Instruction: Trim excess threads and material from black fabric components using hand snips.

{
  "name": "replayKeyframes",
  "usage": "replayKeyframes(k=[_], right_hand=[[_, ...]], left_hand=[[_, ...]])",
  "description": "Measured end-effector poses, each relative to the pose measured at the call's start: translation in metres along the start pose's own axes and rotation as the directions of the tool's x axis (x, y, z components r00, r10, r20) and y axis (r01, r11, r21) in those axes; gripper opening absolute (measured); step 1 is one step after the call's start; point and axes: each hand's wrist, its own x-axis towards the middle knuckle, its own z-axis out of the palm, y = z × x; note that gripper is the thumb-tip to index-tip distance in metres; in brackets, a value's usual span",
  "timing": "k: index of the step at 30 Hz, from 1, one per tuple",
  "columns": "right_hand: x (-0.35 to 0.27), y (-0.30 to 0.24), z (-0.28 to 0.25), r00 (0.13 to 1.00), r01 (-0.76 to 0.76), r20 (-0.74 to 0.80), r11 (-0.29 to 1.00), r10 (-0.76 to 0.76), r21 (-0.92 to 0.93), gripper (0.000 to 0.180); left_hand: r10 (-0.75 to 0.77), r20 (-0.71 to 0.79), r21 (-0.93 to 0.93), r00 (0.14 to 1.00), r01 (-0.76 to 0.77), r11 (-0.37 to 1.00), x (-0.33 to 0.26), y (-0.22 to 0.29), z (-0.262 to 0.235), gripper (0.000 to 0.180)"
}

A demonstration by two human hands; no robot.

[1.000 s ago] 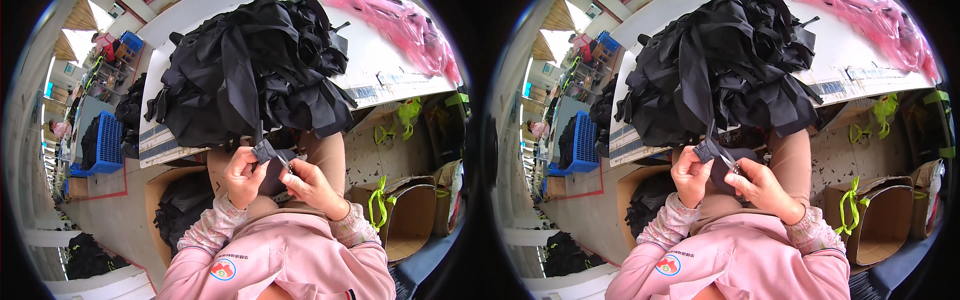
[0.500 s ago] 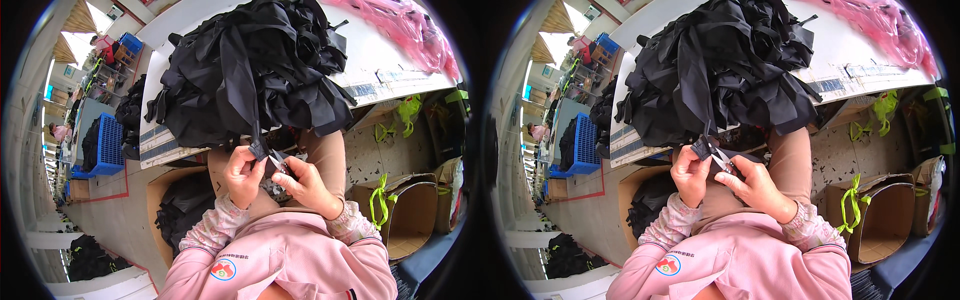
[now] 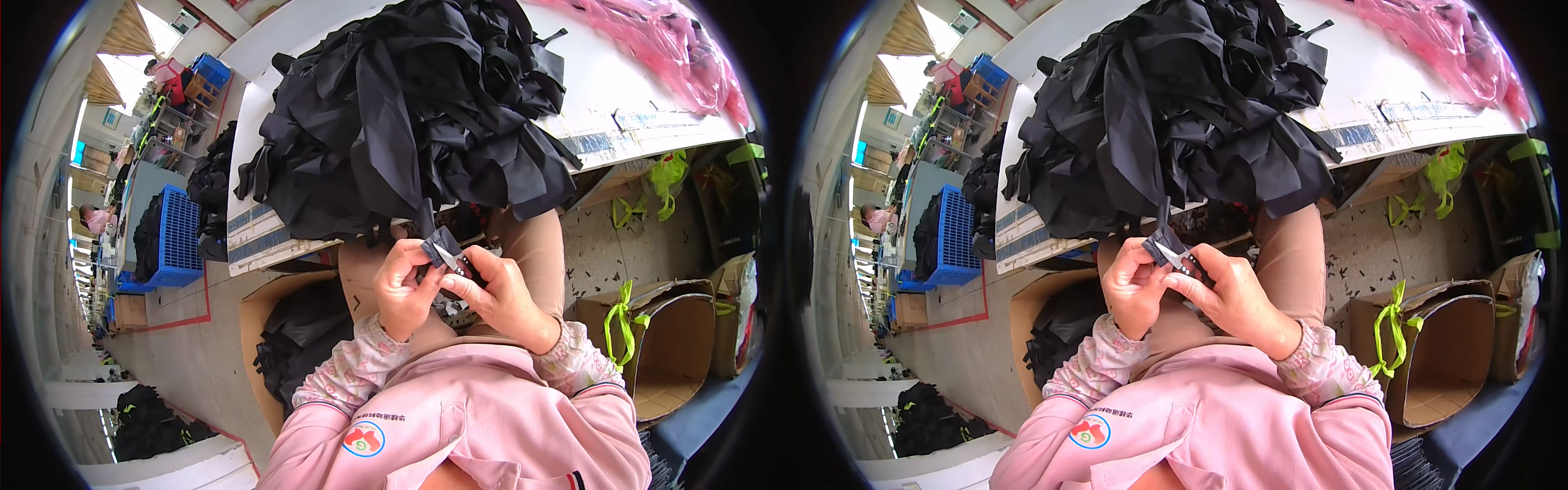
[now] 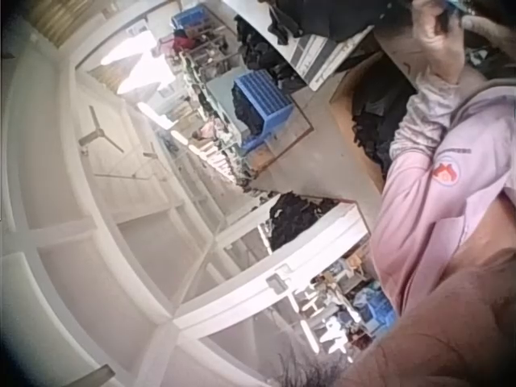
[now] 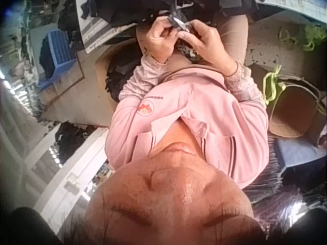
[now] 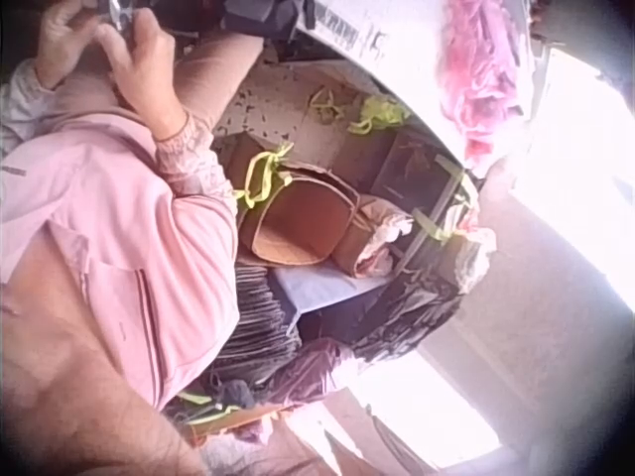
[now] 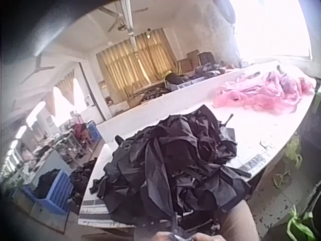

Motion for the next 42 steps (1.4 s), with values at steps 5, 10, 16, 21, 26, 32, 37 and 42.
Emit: replayKeyframes(k=[5, 10, 16, 21, 26, 32, 37, 42], right_hand=[[-0.001, 0.002, -0.002, 0.998, 0.054, -0.013, 0.996, -0.055, -0.077, 0.032], [-0.004, 0.001, -0.005, 0.999, -0.039, 0.013, 0.997, 0.040, -0.068, 0.031], [-0.004, -0.005, -0.008, 0.998, -0.059, 0.037, 0.997, 0.060, -0.043, 0.030], [-0.006, -0.006, -0.011, 0.997, -0.075, 0.029, 0.996, 0.076, -0.047, 0.030], [-0.007, -0.007, -0.020, 0.983, -0.171, 0.066, 0.985, 0.170, 0.013, 0.031], [-0.006, -0.009, -0.037, 0.970, -0.152, 0.189, 0.988, 0.154, -0.024, 0.036], [-0.006, -0.012, -0.045, 0.972, 0.055, 0.236, 0.967, 0.005, -0.248, 0.036], [-0.009, -0.010, -0.044, 0.967, 0.188, 0.226, 0.923, -0.114, -0.335, 0.035]], left_hand=[[0.007, 0.005, 0.037, 1.000, -0.007, 0.999, 0.000, 0.001, 0.001, 0.013], [0.016, 0.030, 0.051, 0.999, -0.017, 0.999, -0.001, 0.002, -0.001, 0.014], [0.044, 0.108, 0.087, 0.993, -0.053, 0.995, -0.001, -0.003, -0.007, 0.015], [0.044, 0.159, 0.095, 0.986, -0.059, 0.994, 0.001, 0.000, -0.009, 0.015], [0.023, 0.236, 0.026, 0.972, -0.030, 0.999, 0.010, 0.005, -0.014, 0.020], [-0.152, 0.438, -0.221, 0.886, 0.270, 0.937, 0.023, 0.008, -0.029, 0.018], [-0.232, 0.545, -0.226, 0.806, 0.407, 0.885, 0.026, 0.009, -0.034, 0.014], [-0.252, 0.601, -0.197, 0.759, 0.446, 0.873, 0.025, 0.002, -0.036, 0.013]])
